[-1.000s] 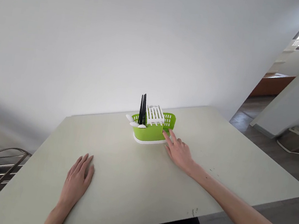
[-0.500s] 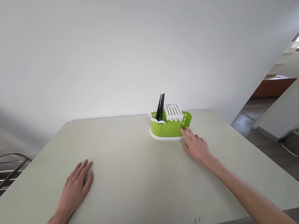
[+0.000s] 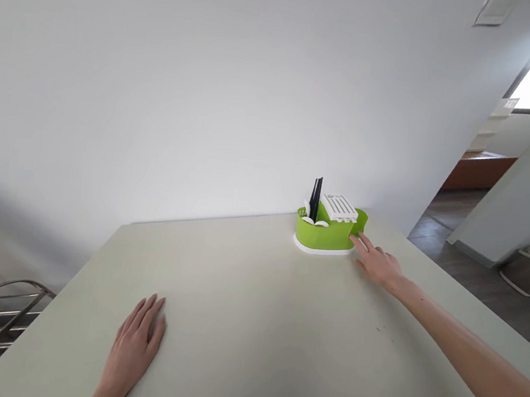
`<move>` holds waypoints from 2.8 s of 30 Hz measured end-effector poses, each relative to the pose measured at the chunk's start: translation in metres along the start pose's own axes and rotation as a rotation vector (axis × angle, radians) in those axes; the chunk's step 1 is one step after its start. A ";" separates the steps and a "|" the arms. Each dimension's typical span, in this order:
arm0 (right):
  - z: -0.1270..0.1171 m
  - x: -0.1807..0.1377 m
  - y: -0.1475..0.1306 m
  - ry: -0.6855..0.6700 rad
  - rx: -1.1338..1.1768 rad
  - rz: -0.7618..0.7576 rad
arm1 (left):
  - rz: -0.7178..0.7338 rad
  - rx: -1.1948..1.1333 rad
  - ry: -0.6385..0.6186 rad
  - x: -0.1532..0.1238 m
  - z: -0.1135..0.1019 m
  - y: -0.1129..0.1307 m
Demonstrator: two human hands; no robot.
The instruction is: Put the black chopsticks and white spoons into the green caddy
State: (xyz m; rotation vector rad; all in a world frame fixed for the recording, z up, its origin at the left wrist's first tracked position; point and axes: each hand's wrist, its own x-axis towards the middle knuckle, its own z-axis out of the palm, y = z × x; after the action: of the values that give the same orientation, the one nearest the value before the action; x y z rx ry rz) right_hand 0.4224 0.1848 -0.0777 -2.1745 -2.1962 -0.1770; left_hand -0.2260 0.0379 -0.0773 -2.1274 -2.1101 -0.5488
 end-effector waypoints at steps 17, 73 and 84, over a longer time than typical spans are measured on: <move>0.009 -0.077 -0.070 0.335 0.184 -0.075 | -0.017 0.036 -0.013 0.002 -0.001 0.001; -0.160 0.104 -0.141 0.140 0.067 -0.111 | 0.019 -0.032 0.053 -0.001 0.000 0.001; -0.076 -0.046 -0.159 0.323 0.272 -0.729 | 0.035 -0.027 0.030 -0.001 0.001 0.002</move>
State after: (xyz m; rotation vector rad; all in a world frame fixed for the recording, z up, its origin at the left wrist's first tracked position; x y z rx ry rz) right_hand 0.2608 0.1291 -0.0155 -1.0535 -2.5092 -0.2139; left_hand -0.2238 0.0374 -0.0784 -2.1523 -2.0572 -0.6056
